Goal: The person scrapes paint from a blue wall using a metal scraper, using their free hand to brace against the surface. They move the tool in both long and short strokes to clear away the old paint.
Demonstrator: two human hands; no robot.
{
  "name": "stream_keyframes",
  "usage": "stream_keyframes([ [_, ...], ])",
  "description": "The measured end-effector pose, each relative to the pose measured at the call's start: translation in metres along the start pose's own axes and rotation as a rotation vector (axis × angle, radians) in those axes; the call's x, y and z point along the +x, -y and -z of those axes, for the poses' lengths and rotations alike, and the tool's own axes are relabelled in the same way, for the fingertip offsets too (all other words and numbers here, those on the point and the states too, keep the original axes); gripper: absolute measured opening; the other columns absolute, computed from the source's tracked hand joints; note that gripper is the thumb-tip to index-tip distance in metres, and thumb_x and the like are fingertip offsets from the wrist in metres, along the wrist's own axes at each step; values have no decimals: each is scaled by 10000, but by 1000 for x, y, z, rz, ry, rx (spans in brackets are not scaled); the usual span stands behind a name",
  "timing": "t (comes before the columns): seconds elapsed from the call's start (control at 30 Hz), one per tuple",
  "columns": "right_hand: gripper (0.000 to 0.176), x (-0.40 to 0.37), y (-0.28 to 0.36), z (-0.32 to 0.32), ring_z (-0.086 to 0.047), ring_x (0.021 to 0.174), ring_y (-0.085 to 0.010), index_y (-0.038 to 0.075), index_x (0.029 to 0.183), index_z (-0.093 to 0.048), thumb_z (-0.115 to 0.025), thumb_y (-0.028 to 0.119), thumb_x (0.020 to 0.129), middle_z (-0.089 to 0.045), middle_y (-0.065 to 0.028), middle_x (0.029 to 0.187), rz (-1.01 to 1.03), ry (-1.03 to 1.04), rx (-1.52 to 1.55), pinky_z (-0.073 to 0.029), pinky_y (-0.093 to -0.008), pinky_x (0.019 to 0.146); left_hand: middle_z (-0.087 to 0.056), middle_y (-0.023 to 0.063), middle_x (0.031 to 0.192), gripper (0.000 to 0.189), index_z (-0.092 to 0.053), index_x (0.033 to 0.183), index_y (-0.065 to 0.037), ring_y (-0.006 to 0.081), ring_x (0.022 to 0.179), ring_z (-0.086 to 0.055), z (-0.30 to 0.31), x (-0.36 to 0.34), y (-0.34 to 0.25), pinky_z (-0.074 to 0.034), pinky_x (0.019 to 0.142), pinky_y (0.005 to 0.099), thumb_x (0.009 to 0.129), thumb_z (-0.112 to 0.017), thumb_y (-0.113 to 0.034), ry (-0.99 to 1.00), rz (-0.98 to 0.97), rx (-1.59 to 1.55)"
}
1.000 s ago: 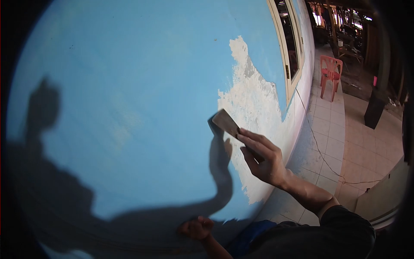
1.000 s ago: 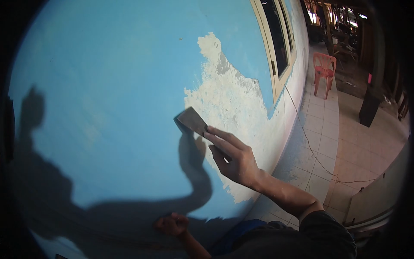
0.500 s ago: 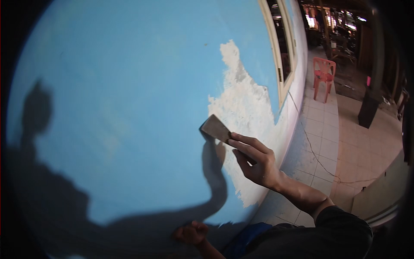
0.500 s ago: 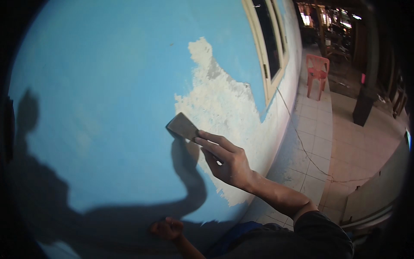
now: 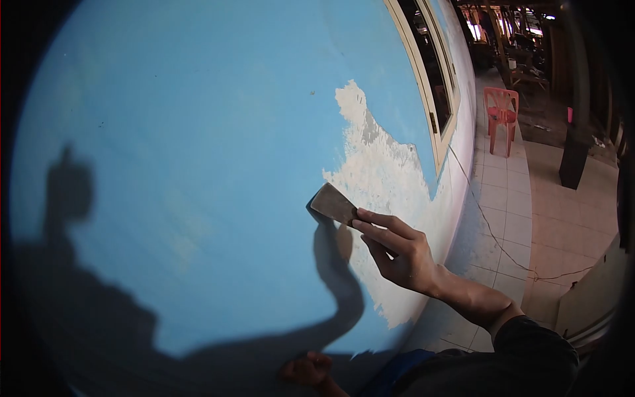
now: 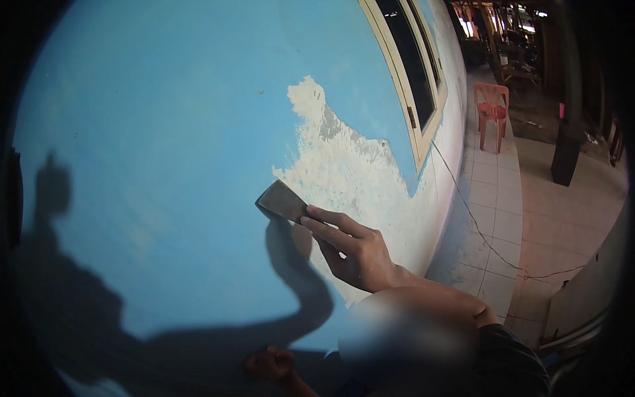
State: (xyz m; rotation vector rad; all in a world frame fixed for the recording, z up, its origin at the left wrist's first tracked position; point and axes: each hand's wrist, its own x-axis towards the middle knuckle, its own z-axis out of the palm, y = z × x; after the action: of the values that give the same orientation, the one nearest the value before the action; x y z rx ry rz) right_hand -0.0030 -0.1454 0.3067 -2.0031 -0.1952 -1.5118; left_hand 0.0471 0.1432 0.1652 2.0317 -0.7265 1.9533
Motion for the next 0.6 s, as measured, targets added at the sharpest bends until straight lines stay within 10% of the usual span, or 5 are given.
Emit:
stream_keyframes([
  [0.6,451,-6,8,-8,-708,864,-259,94,1212,-640,-648,-57,787,-630,-90,1202,12,-12,-74,-604,-312,632,-348,103,589,345,-341,551,-92,296,634,-391,2,7,-7,-331,581,424,824,-548,-134,32,28,45],
])
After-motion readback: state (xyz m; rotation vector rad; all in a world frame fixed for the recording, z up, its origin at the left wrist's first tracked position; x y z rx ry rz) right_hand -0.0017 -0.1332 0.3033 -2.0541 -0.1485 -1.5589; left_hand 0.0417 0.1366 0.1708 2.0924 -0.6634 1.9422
